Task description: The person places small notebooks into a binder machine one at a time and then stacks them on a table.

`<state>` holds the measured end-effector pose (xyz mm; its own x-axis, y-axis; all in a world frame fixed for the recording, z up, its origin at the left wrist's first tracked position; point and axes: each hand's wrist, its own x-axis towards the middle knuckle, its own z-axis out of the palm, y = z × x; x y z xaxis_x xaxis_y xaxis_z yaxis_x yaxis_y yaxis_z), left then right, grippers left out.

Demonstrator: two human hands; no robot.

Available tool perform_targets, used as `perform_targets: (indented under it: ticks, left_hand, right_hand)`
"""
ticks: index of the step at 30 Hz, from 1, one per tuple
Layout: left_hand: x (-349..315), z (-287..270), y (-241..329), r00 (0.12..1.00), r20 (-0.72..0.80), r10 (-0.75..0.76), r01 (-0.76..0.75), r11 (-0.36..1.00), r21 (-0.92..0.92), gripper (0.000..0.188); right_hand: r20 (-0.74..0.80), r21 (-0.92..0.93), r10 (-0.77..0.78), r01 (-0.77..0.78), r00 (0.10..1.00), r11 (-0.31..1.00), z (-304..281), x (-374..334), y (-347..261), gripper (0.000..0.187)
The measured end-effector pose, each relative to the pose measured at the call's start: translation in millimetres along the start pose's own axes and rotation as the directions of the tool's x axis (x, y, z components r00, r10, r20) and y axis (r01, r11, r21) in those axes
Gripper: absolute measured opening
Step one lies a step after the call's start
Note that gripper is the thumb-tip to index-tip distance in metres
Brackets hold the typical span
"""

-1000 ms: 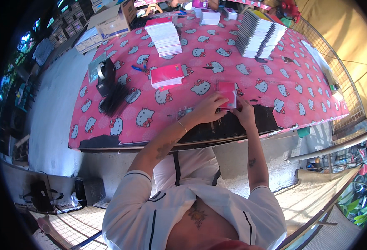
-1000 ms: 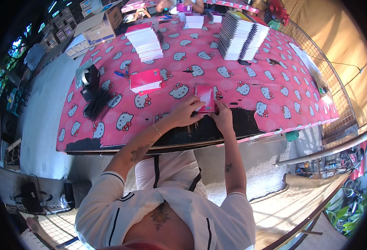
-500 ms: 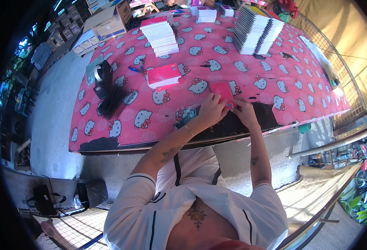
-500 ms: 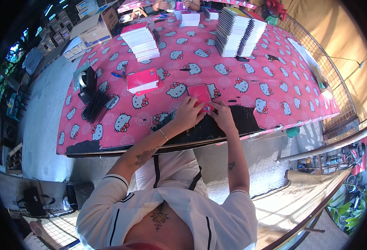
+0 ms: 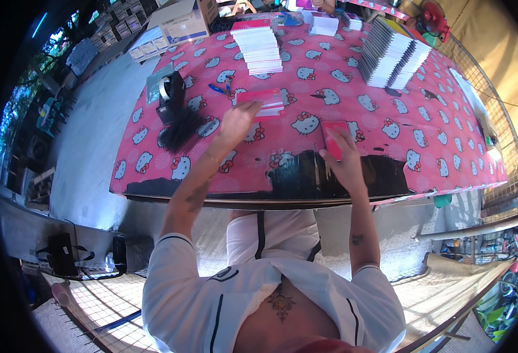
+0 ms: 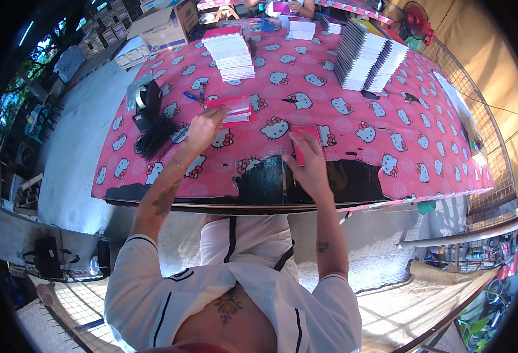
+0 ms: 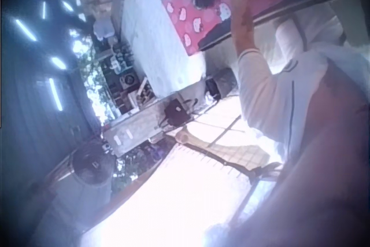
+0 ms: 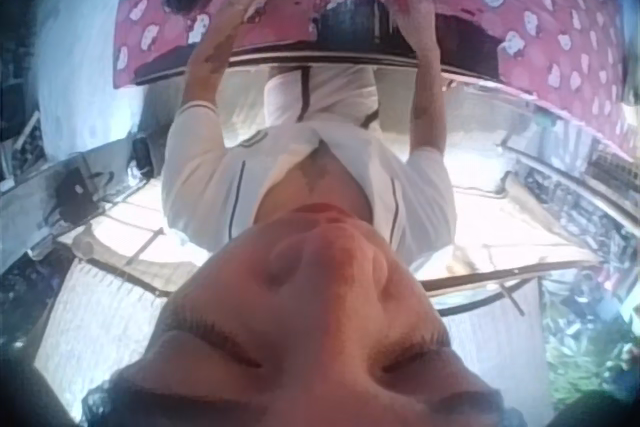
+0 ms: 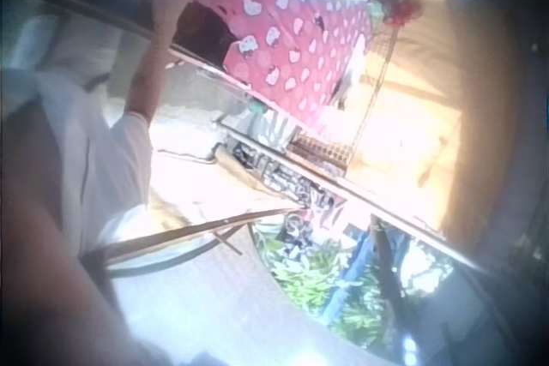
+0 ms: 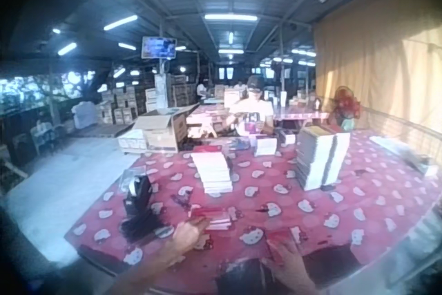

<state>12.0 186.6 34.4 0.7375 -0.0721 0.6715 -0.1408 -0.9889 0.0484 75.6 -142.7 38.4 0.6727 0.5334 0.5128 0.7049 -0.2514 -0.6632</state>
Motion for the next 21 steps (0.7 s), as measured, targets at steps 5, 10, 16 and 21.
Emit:
perform_targets:
  ticks: [5, 10, 16, 21]
  left_hand:
    - [-28, -38, 79, 0.991, 0.134, -0.006, 0.012, 0.999, -0.047, 0.031]
    - [-50, -45, 85, 0.994, -0.053, -0.095, 0.073, 0.940, -0.333, 0.029]
    - [-129, -30, -72, 0.912, -0.031, -0.410, 0.393, 0.848, 0.356, 0.016]
    - [-106, -40, -35, 0.868, -0.230, -0.440, 0.454, 0.891, 0.011, 0.009]
  right_hand:
    - [-0.086, 0.137, -0.057, 0.069, 0.995, 0.988, 55, 0, -27, 0.061]
    - [0.184, 0.476, 0.188, -0.254, 0.965, 0.842, 95, -26, -7, 0.060]
    - [0.291, 0.557, 0.162, -0.304, 0.943, 0.773, 104, -24, -10, 0.040]
    - [0.371, 0.501, 0.141, -0.326, 0.918, 0.802, 100, -16, -9, 0.030]
